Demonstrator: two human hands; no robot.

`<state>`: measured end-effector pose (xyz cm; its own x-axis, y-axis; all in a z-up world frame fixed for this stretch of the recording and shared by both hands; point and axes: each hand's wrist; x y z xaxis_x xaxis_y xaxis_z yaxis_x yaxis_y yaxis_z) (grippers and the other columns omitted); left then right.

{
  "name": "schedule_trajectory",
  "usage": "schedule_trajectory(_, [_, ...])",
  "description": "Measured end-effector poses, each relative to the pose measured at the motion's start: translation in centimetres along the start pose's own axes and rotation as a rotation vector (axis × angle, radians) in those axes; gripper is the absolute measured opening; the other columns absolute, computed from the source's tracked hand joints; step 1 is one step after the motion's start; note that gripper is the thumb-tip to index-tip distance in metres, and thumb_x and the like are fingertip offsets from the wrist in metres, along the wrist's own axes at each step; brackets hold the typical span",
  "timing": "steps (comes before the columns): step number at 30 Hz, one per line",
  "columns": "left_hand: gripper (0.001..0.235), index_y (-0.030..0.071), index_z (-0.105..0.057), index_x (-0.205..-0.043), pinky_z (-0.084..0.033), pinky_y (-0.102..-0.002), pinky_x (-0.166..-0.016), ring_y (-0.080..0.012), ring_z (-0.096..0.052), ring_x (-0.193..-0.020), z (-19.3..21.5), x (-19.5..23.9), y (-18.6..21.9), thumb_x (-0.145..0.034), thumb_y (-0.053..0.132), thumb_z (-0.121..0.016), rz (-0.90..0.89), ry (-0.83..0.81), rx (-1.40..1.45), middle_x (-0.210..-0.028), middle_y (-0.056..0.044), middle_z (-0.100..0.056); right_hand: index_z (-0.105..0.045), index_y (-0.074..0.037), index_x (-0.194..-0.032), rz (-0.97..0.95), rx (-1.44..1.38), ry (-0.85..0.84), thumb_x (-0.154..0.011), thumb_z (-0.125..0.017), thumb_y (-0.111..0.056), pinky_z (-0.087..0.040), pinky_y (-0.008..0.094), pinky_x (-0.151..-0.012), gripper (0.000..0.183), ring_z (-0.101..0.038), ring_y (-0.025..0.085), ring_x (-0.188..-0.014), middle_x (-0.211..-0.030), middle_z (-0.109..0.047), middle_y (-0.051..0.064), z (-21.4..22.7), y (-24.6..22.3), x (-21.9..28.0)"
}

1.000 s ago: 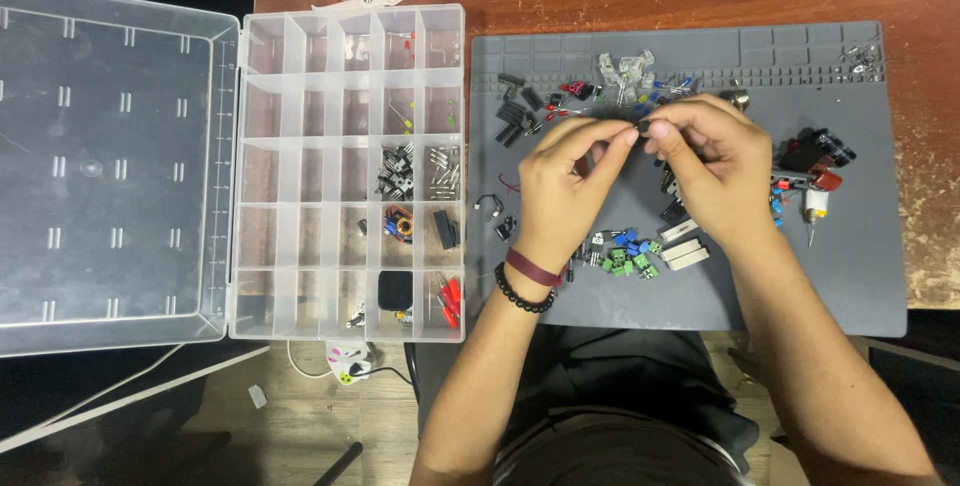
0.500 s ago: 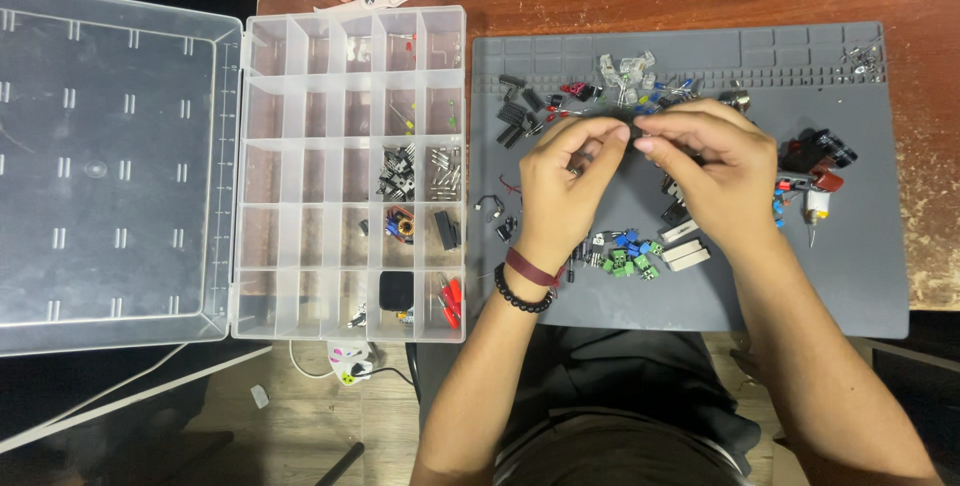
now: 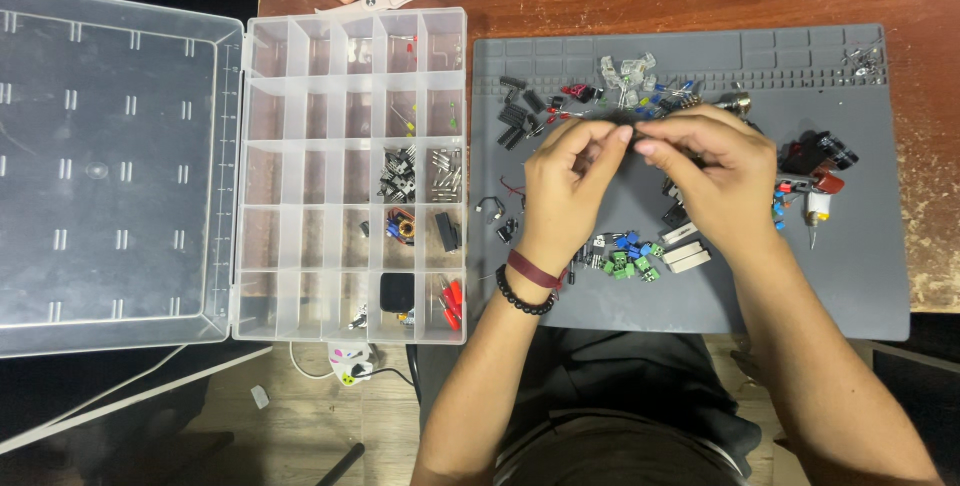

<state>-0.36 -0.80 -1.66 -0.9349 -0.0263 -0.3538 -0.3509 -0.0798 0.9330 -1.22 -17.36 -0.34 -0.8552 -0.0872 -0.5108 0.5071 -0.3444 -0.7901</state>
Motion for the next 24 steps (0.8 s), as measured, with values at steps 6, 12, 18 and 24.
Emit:
schedule_trajectory(6, [0.009, 0.011, -0.073, -0.104, -0.055, -0.026, -0.059, -0.0154, -0.067, -0.076, 0.1, -0.3, 0.8, -0.095, 0.013, -0.073, -0.046, 0.032, 0.028, -0.085, -0.003, -0.068, -0.075, 0.011, -0.103, -0.034, -0.052, 0.014, -0.1, -0.072, 0.013, -0.059, 0.037, -0.068, 0.005, -0.071, 0.026, -0.075, -0.083, -0.067, 0.019, 0.0, 1.2, 0.5])
schedule_trajectory(12, [0.017, 0.018, -0.076, -0.113, -0.055, -0.024, -0.063, -0.0124, -0.068, -0.079, 0.0, -0.1, 0.5, -0.099, 0.01, -0.07, -0.124, -0.028, 0.09, -0.098, -0.001, -0.074, -0.072, 0.011, -0.099, -0.101, -0.169, 0.055, -0.104, -0.067, 0.009, -0.057, 0.034, -0.067, 0.008, -0.067, 0.021, -0.069, -0.076, -0.065, 0.017, -0.3, 1.6, 1.0])
schedule_trajectory(18, [0.022, 0.022, -0.077, -0.113, -0.058, -0.022, -0.069, -0.0091, -0.07, -0.082, -0.1, 0.3, 0.3, -0.093, 0.015, -0.078, -0.155, -0.064, 0.075, -0.102, 0.002, -0.076, -0.068, 0.007, -0.094, -0.223, -0.285, 0.076, -0.108, -0.061, 0.005, -0.056, 0.032, -0.067, 0.017, -0.065, 0.019, -0.064, -0.071, -0.064, 0.016, -0.2, 1.5, 1.2])
schedule_trajectory(24, [0.015, 0.018, -0.077, -0.11, -0.06, -0.031, -0.075, -0.0191, -0.073, -0.088, 0.3, 0.0, 0.3, -0.098, 0.011, -0.071, -0.174, -0.058, 0.025, -0.099, -0.002, -0.075, -0.069, 0.008, -0.099, -0.305, -0.289, 0.054, -0.107, -0.06, 0.006, -0.058, 0.031, -0.066, 0.012, -0.067, 0.02, -0.064, -0.073, -0.066, 0.018, -0.5, 1.4, 1.0])
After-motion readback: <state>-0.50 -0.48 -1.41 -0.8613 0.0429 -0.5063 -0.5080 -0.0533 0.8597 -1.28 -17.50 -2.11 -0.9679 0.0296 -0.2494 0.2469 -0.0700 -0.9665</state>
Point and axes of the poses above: each hand's wrist, its own x-axis away from the middle knuckle, its own z-axis out of the back of the hand, y = z × x
